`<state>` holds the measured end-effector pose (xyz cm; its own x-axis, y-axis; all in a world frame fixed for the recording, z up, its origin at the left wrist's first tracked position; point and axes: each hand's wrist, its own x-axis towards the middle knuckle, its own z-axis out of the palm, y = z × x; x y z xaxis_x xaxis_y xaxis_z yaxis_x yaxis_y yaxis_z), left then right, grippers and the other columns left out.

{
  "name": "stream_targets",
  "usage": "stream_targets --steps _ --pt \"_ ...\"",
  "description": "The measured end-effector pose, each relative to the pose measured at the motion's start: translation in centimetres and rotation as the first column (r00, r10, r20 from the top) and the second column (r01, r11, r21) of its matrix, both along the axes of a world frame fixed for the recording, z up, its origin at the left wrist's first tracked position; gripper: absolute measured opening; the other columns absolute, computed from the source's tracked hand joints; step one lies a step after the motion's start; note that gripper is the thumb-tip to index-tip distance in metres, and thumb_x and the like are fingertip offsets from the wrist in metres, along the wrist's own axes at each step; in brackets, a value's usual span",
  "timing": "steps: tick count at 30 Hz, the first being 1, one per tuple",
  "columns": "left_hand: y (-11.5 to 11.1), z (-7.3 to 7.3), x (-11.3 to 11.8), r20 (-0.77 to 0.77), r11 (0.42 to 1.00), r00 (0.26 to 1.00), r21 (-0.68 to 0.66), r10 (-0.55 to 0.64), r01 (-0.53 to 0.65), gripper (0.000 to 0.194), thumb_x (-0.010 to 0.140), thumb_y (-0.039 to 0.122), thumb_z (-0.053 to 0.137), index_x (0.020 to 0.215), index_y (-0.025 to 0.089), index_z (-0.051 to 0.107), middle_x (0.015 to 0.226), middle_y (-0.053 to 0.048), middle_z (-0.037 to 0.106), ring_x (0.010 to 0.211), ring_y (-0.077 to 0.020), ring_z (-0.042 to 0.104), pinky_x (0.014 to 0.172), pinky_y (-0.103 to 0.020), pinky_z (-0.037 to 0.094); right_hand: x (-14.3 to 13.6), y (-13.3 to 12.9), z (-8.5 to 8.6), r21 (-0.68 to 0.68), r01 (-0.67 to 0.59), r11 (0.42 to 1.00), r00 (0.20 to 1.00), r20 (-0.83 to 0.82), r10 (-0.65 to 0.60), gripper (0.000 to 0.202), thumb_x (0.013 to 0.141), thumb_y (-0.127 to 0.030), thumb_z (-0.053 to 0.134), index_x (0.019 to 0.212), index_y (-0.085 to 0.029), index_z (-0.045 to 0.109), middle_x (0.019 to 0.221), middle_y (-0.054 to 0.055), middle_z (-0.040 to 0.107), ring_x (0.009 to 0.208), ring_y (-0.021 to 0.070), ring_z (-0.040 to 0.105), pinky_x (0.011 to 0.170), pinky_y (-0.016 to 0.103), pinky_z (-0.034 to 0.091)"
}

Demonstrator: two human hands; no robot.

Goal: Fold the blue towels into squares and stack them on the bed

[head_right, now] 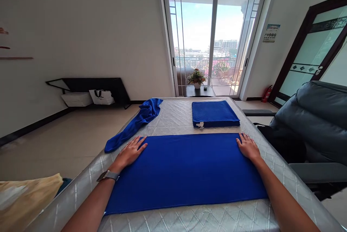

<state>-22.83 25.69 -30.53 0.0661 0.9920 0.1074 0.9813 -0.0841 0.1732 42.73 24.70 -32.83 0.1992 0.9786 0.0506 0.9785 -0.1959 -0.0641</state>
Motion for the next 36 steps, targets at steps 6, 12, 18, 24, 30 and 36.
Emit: stream_targets --steps 6,12,18,24,30,36 --pt "-0.2 0.2 0.0 0.029 1.000 0.999 -0.012 0.018 -0.017 0.071 0.100 0.067 0.026 0.158 0.028 0.035 0.169 -0.009 0.025 0.156 -0.0294 0.019 0.125 -0.050 0.019 -1.3 -0.4 0.5 -0.019 0.034 0.999 0.999 0.021 -0.033 0.069 0.103 -0.049 0.016 0.162 -0.015 0.026 0.168 0.008 0.026 0.153 0.0255 0.025 0.125 0.045 0.019" --pt "-0.3 0.1 0.1 0.015 1.000 0.999 -0.001 0.029 -0.029 0.071 0.100 0.067 0.027 0.158 0.028 0.036 0.168 -0.010 0.028 0.155 -0.0318 0.021 0.124 -0.051 0.020 -4.3 -0.7 3.7 -0.009 0.051 0.999 0.979 0.199 -0.048 0.059 0.098 -0.028 0.030 0.151 -0.010 0.048 0.160 0.017 0.039 0.149 0.0351 0.032 0.121 0.058 0.018" --pt "-0.3 0.0 -0.1 0.000 1.000 1.000 -0.003 0.016 -0.016 0.070 0.100 0.065 0.025 0.158 0.027 0.035 0.167 -0.011 0.030 0.155 -0.0318 0.022 0.123 -0.051 0.022 -18.3 -1.7 6.2 0.108 -0.379 0.919 0.923 -0.029 0.384 0.057 0.101 -0.035 0.033 0.153 -0.017 0.047 0.161 0.011 0.040 0.151 0.0248 0.031 0.124 0.043 0.017" --pt "0.0 -0.4 -0.4 -0.024 0.999 1.000 0.030 0.016 -0.015 0.068 0.101 0.063 0.026 0.158 0.026 0.036 0.166 -0.012 0.031 0.154 -0.0323 0.027 0.123 -0.051 0.025 -26.6 -2.4 4.9 0.057 -0.566 0.822 0.784 -0.269 0.559 0.063 0.103 -0.060 0.026 0.159 -0.031 0.035 0.167 0.002 0.028 0.155 0.0242 0.018 0.125 0.048 0.013" --pt "0.2 -0.2 -0.5 -0.040 1.000 0.999 -0.020 0.007 -0.008 0.068 0.102 0.062 0.026 0.159 0.026 0.033 0.168 -0.012 0.027 0.155 -0.0314 0.021 0.123 -0.051 0.023 -16.9 -1.1 3.6 -0.006 -0.392 0.920 0.907 -0.172 0.385 0.064 0.104 -0.060 0.022 0.160 -0.032 0.031 0.168 0.001 0.024 0.156 0.0229 0.016 0.125 0.047 0.011" --pt "0.4 -0.4 -0.6 -0.033 0.999 0.999 -0.040 0.025 -0.026 0.067 0.102 0.063 0.023 0.160 0.029 0.030 0.169 -0.010 0.023 0.156 -0.0295 0.018 0.125 -0.051 0.020 -2.3 -0.6 1.7 -0.090 0.001 0.996 0.998 -0.068 -0.007 0.067 0.104 -0.052 0.017 0.164 -0.021 0.020 0.170 0.004 0.018 0.156 0.0234 0.014 0.126 0.048 0.015"
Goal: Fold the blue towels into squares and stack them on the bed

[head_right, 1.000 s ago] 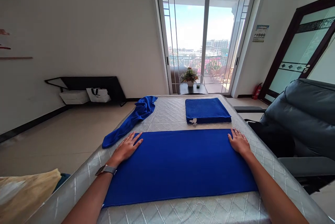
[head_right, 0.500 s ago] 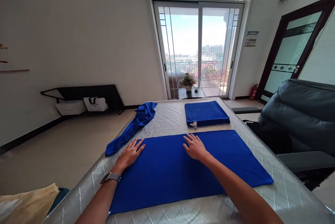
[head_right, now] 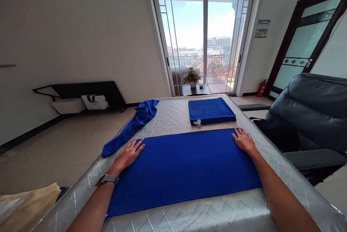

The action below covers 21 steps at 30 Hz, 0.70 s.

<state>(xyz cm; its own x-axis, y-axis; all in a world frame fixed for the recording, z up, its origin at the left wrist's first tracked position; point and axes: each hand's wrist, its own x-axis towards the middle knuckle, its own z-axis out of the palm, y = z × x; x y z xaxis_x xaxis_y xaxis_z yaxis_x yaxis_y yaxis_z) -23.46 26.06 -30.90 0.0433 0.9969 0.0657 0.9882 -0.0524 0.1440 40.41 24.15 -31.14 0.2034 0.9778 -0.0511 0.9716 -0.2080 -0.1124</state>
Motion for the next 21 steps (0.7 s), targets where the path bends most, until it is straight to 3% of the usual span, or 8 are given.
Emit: stream_targets --steps 4,8,12,16,18,21 --pt "0.1 0.0 0.0 -0.002 1.000 1.000 0.006 -0.010 0.010 0.066 0.104 0.060 0.021 0.160 0.028 0.031 0.168 -0.010 0.026 0.156 -0.0285 0.019 0.125 -0.051 0.020 3.0 0.0 -0.9 -0.010 0.055 0.998 0.998 0.017 -0.055 0.073 0.103 -0.054 0.015 0.164 -0.013 0.015 0.170 0.006 0.015 0.156 0.0240 0.016 0.126 0.048 0.014" --pt "0.1 0.0 0.1 -0.012 1.000 1.000 0.001 -0.010 0.010 0.065 0.104 0.059 0.019 0.160 0.027 0.032 0.168 -0.010 0.028 0.156 -0.0289 0.021 0.125 -0.050 0.022 2.8 -0.3 -0.8 0.013 0.053 0.999 0.998 0.023 -0.053 0.072 0.103 -0.053 0.015 0.163 -0.013 0.021 0.169 0.006 0.019 0.155 0.0253 0.019 0.126 0.049 0.016" --pt "-0.1 0.0 0.3 -0.022 1.000 1.000 -0.001 0.003 -0.003 0.067 0.103 0.061 0.019 0.160 0.028 0.030 0.168 -0.009 0.027 0.156 -0.0297 0.020 0.124 -0.051 0.021 1.6 -0.9 0.4 0.120 0.056 0.991 0.992 0.103 -0.068 0.064 0.103 -0.040 0.022 0.157 -0.010 0.037 0.167 0.010 0.028 0.154 0.0271 0.022 0.126 0.049 0.016" --pt "-0.2 0.0 0.6 -0.021 1.000 1.000 0.007 0.017 -0.017 0.068 0.102 0.062 0.020 0.160 0.028 0.029 0.169 -0.008 0.026 0.156 -0.0292 0.019 0.124 -0.049 0.020 -4.5 -1.5 2.9 0.256 -0.115 0.960 0.992 0.086 0.096 0.062 0.104 -0.037 0.020 0.156 -0.008 0.039 0.166 0.011 0.029 0.155 0.0248 0.021 0.126 0.044 0.018" --pt "-0.3 0.1 0.7 -0.015 1.000 1.000 0.010 0.019 -0.018 0.068 0.102 0.063 0.021 0.160 0.029 0.030 0.169 -0.008 0.025 0.156 -0.0291 0.019 0.125 -0.048 0.019 -9.6 -1.8 4.2 0.279 -0.274 0.920 0.961 0.045 0.273 0.065 0.106 -0.044 0.018 0.158 -0.010 0.035 0.166 0.009 0.027 0.155 0.0229 0.019 0.126 0.041 0.018" --pt "-0.4 0.1 0.8 -0.007 1.000 1.000 0.010 0.023 -0.023 0.067 0.102 0.063 0.021 0.160 0.029 0.031 0.169 -0.008 0.025 0.156 -0.0287 0.020 0.124 -0.048 0.019 -17.7 -2.1 5.3 0.240 -0.502 0.831 0.852 -0.028 0.523 0.071 0.105 -0.055 0.018 0.161 -0.013 0.030 0.168 0.007 0.023 0.156 0.0215 0.017 0.126 0.041 0.015"
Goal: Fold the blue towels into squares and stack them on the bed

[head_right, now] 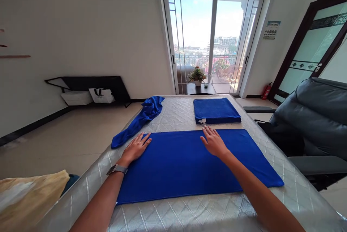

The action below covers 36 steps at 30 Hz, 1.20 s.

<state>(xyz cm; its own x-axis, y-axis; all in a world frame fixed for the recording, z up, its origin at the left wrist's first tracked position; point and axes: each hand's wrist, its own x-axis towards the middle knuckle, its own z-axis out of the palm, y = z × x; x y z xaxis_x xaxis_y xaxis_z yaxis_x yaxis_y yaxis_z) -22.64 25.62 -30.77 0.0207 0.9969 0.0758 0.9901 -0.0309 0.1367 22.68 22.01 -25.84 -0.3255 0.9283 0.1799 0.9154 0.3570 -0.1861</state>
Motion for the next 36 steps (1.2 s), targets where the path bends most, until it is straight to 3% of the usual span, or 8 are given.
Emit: stream_targets --steps 4,7,10,13,17,20,25,36 --pt "-0.2 0.1 0.1 0.000 1.000 1.000 0.010 0.006 -0.006 0.067 0.102 0.063 0.022 0.160 0.030 0.029 0.170 -0.008 0.024 0.156 -0.0279 0.020 0.125 -0.049 0.019 -7.0 0.1 -0.5 -0.174 -0.143 0.974 0.990 -0.028 0.140 0.072 0.104 -0.060 0.014 0.163 -0.019 0.023 0.169 0.005 0.018 0.156 0.0212 0.011 0.127 0.043 0.011" --pt "-0.4 0.2 0.1 0.014 1.000 1.000 -0.007 0.019 -0.019 0.067 0.102 0.063 0.023 0.160 0.031 0.028 0.170 -0.007 0.021 0.156 -0.0276 0.019 0.125 -0.049 0.019 -7.4 0.3 -1.7 -0.238 -0.122 0.964 0.992 -0.015 0.122 0.072 0.104 -0.062 0.014 0.163 -0.023 0.022 0.169 0.003 0.015 0.157 0.0210 0.009 0.127 0.044 0.008" --pt "-0.4 0.2 0.1 0.025 1.000 0.999 -0.019 0.024 -0.024 0.066 0.102 0.062 0.025 0.160 0.031 0.028 0.170 -0.008 0.020 0.156 -0.0280 0.019 0.125 -0.050 0.018 -3.6 0.8 -2.7 -0.205 -0.049 0.978 0.998 0.026 0.055 0.072 0.103 -0.063 0.014 0.163 -0.024 0.022 0.170 0.001 0.016 0.157 0.0203 0.009 0.127 0.043 0.007" --pt "-0.3 0.1 0.0 0.041 1.000 0.999 -0.010 0.027 -0.027 0.066 0.102 0.062 0.026 0.160 0.030 0.029 0.170 -0.008 0.020 0.156 -0.0281 0.018 0.125 -0.050 0.018 3.2 1.5 -3.7 -0.181 0.107 0.978 0.991 0.102 -0.089 0.070 0.103 -0.060 0.015 0.163 -0.024 0.022 0.169 0.001 0.018 0.156 0.0202 0.012 0.127 0.043 0.009" --pt "-0.2 0.0 0.0 0.044 0.999 0.998 -0.022 0.041 -0.040 0.068 0.101 0.064 0.025 0.160 0.031 0.029 0.171 -0.008 0.019 0.157 -0.0268 0.017 0.125 -0.049 0.017 13.4 2.5 -5.1 -0.141 0.384 0.912 0.917 0.175 -0.359 0.071 0.103 -0.052 0.016 0.162 -0.014 0.024 0.168 0.007 0.022 0.156 0.0227 0.016 0.126 0.044 0.013" --pt "-0.2 0.1 -0.1 0.018 0.999 0.999 -0.019 0.032 -0.032 0.067 0.102 0.064 0.024 0.160 0.031 0.028 0.170 -0.009 0.021 0.157 -0.0265 0.017 0.126 -0.048 0.016 18.1 2.8 -6.2 -0.118 0.514 0.850 0.854 0.161 -0.494 0.073 0.102 -0.050 0.014 0.162 -0.008 0.023 0.168 0.011 0.022 0.155 0.0246 0.019 0.126 0.046 0.017" --pt "-0.1 -0.1 -0.3 0.005 0.999 0.999 -0.006 0.034 -0.034 0.066 0.102 0.063 0.025 0.160 0.032 0.030 0.169 -0.008 0.025 0.156 -0.0275 0.021 0.125 -0.049 0.018 19.2 2.9 -6.9 -0.123 0.537 0.835 0.841 0.158 -0.518 0.075 0.102 -0.051 0.013 0.161 -0.006 0.022 0.169 0.011 0.020 0.155 0.0253 0.018 0.126 0.047 0.017" --pt "-0.4 0.0 0.2 -0.004 0.999 1.000 0.036 0.020 -0.020 0.065 0.103 0.061 0.025 0.159 0.030 0.032 0.168 -0.008 0.028 0.155 -0.0288 0.022 0.125 -0.050 0.019 17.9 2.2 -5.9 -0.082 0.562 0.823 0.820 0.188 -0.541 0.071 0.103 -0.045 0.015 0.160 -0.006 0.026 0.167 0.013 0.024 0.154 0.0262 0.022 0.125 0.047 0.019"
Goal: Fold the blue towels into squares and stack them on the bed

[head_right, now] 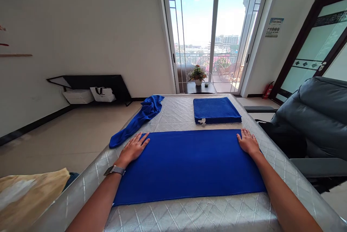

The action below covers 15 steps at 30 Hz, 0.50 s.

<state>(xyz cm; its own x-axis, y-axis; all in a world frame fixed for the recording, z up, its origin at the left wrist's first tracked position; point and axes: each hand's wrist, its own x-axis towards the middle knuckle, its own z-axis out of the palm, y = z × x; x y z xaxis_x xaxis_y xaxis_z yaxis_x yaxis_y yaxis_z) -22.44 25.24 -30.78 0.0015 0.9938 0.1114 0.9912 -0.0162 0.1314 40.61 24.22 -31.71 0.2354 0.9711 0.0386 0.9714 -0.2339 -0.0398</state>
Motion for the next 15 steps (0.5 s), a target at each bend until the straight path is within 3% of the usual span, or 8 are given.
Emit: stream_targets --steps 4,7,9,11,13,15 --pt "-0.2 0.5 0.3 0.034 1.000 0.999 -0.026 0.012 -0.011 0.065 0.102 0.062 0.024 0.159 0.030 0.032 0.169 -0.008 0.025 0.155 -0.0305 0.022 0.124 -0.052 0.018 -2.7 -0.8 1.8 0.091 -0.008 0.996 0.990 0.140 -0.004 0.061 0.100 -0.025 0.022 0.155 -0.005 0.040 0.164 0.016 0.033 0.154 0.0309 0.023 0.124 0.054 0.011" --pt "-0.2 0.5 0.2 0.038 1.000 0.999 -0.021 0.015 -0.014 0.066 0.102 0.063 0.025 0.159 0.030 0.033 0.169 -0.009 0.026 0.155 -0.0301 0.022 0.125 -0.051 0.018 -8.4 -2.0 3.2 0.158 -0.169 0.973 0.975 0.172 0.141 0.060 0.098 -0.021 0.026 0.154 -0.008 0.043 0.162 0.015 0.035 0.154 0.0306 0.023 0.125 0.053 0.010" --pt "-0.1 0.4 0.1 0.043 1.000 0.999 -0.017 0.009 -0.008 0.066 0.102 0.063 0.025 0.159 0.030 0.033 0.169 -0.009 0.026 0.155 -0.0299 0.022 0.125 -0.051 0.018 -13.9 -3.0 3.9 0.138 -0.325 0.936 0.945 0.086 0.316 0.060 0.100 -0.028 0.025 0.156 -0.011 0.041 0.163 0.014 0.034 0.154 0.0281 0.023 0.125 0.049 0.013" --pt "-0.1 0.4 0.1 0.045 1.000 0.999 -0.016 -0.003 0.004 0.066 0.102 0.063 0.024 0.159 0.030 0.032 0.168 -0.009 0.027 0.155 -0.0299 0.022 0.124 -0.052 0.019 -19.6 -4.0 4.3 0.076 -0.507 0.859 0.858 -0.057 0.511 0.063 0.104 -0.043 0.021 0.158 -0.015 0.036 0.166 0.009 0.029 0.155 0.0257 0.021 0.125 0.047 0.016" --pt "-0.2 0.4 0.1 0.041 1.000 0.999 -0.020 -0.009 0.010 0.066 0.102 0.062 0.024 0.159 0.030 0.031 0.168 -0.008 0.027 0.156 -0.0295 0.021 0.124 -0.052 0.019 -24.3 -4.6 4.5 0.087 -0.627 0.774 0.761 -0.144 0.632 0.067 0.105 -0.054 0.017 0.161 -0.019 0.032 0.167 0.006 0.025 0.156 0.0236 0.017 0.126 0.045 0.015" --pt "-0.3 0.4 0.1 0.036 1.000 0.999 -0.020 -0.006 0.007 0.066 0.102 0.061 0.024 0.159 0.029 0.032 0.169 -0.009 0.027 0.156 -0.0289 0.021 0.124 -0.051 0.019 -27.2 -4.5 4.6 0.098 -0.680 0.726 0.704 -0.190 0.685 0.069 0.105 -0.059 0.015 0.161 -0.022 0.030 0.168 0.004 0.022 0.156 0.0229 0.014 0.126 0.045 0.012"
